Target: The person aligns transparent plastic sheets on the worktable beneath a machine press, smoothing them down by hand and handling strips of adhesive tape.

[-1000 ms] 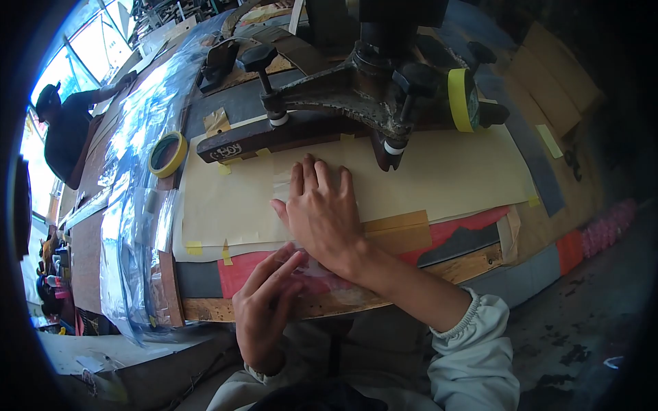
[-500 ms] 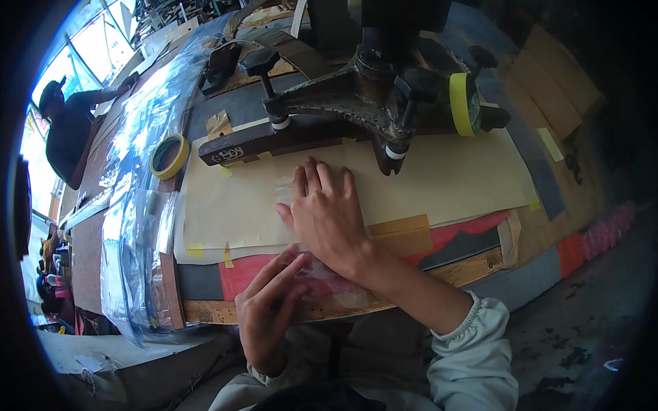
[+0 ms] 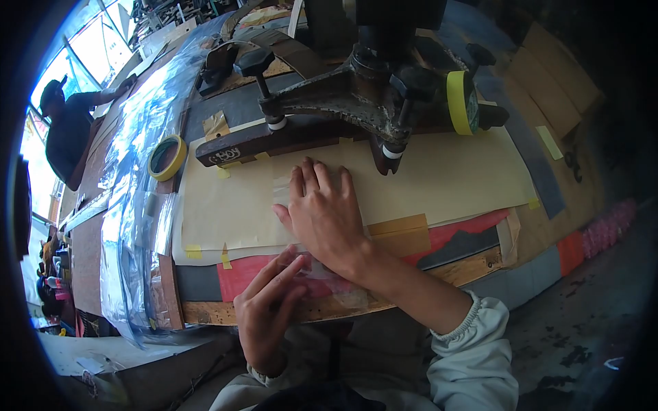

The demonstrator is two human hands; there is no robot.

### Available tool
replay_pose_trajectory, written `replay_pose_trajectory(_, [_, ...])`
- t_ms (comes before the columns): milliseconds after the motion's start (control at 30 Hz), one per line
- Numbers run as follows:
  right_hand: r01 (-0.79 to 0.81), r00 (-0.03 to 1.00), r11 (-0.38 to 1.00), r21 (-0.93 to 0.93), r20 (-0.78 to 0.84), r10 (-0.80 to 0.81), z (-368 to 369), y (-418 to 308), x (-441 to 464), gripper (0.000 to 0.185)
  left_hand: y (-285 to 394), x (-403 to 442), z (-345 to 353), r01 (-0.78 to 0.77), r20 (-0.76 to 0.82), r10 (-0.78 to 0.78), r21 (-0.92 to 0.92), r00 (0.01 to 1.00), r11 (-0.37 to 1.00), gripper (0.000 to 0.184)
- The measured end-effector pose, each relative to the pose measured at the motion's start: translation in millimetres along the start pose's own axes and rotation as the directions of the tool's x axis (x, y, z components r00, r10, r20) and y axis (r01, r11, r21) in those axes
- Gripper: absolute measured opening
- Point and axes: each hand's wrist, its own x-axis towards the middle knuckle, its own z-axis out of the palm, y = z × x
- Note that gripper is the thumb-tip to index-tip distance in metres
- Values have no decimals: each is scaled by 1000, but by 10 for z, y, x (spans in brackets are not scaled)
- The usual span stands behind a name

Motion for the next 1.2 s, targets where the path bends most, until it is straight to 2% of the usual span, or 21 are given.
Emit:
replay_pose_trajectory(1133, [-5, 1000, 1000, -20, -23, 5, 36, -22, -12, 54, -14, 19, -84, -10, 49, 11, -32, 999, 999, 37])
replay_pose_trajectory(1200, [2, 1000, 1000, -12, -30, -2, 23, -17, -13, 53, -45, 16, -74, -45, 36, 46, -25, 998, 999, 37])
